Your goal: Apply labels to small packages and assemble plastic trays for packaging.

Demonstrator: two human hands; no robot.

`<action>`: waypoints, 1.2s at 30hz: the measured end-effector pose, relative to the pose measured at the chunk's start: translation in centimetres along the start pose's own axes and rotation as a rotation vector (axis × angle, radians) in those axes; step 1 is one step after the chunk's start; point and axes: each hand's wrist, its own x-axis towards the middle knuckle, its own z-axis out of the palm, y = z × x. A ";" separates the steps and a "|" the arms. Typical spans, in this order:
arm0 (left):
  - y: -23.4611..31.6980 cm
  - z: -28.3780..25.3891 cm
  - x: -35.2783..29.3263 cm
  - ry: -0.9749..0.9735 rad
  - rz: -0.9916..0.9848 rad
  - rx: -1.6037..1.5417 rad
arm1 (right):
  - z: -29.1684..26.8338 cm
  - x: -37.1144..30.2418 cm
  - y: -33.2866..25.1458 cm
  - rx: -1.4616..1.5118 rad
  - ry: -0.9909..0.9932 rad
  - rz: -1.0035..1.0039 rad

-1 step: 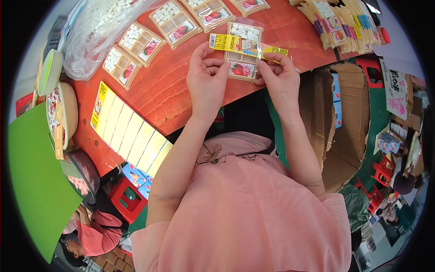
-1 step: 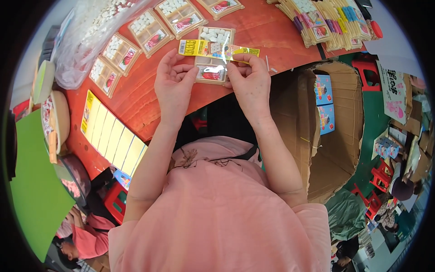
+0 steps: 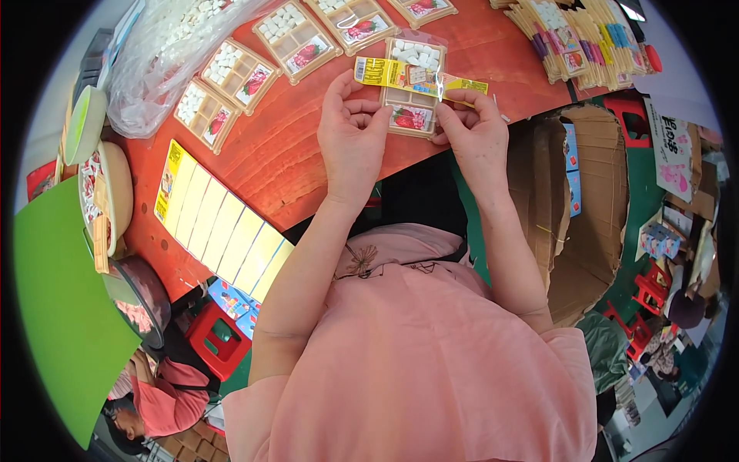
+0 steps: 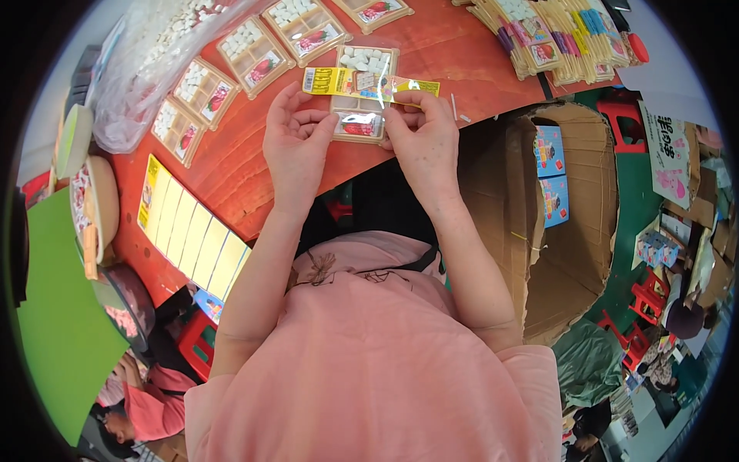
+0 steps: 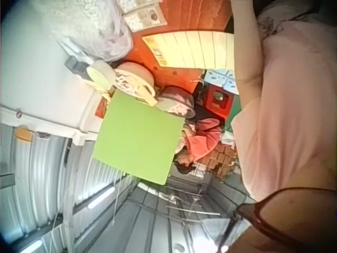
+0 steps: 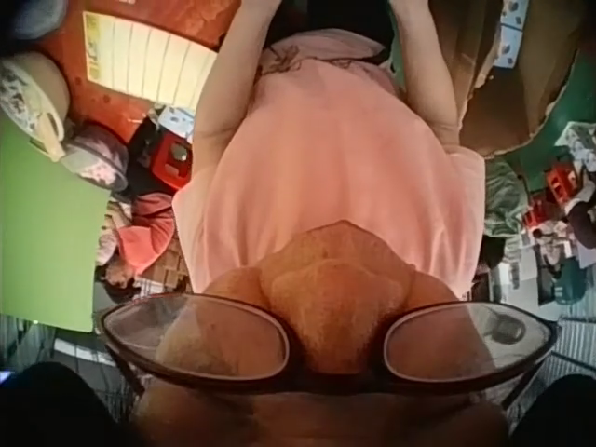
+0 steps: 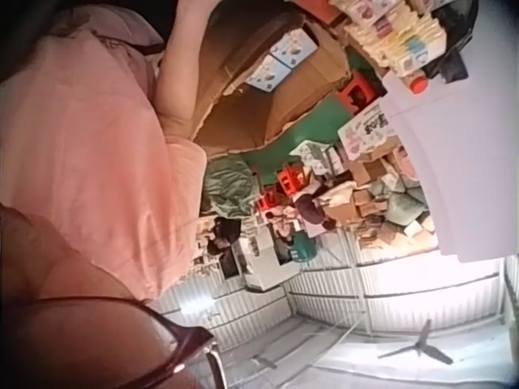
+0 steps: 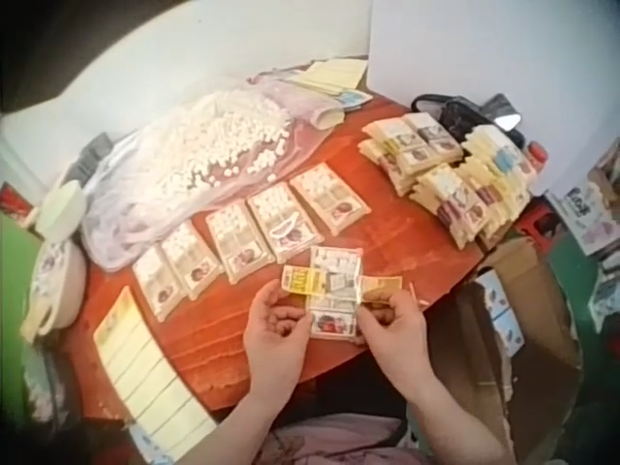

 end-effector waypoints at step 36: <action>2.1 -0.6 -0.9 -0.017 -0.030 0.437 | -0.2 -0.8 -2.0 -0.544 -0.083 -0.264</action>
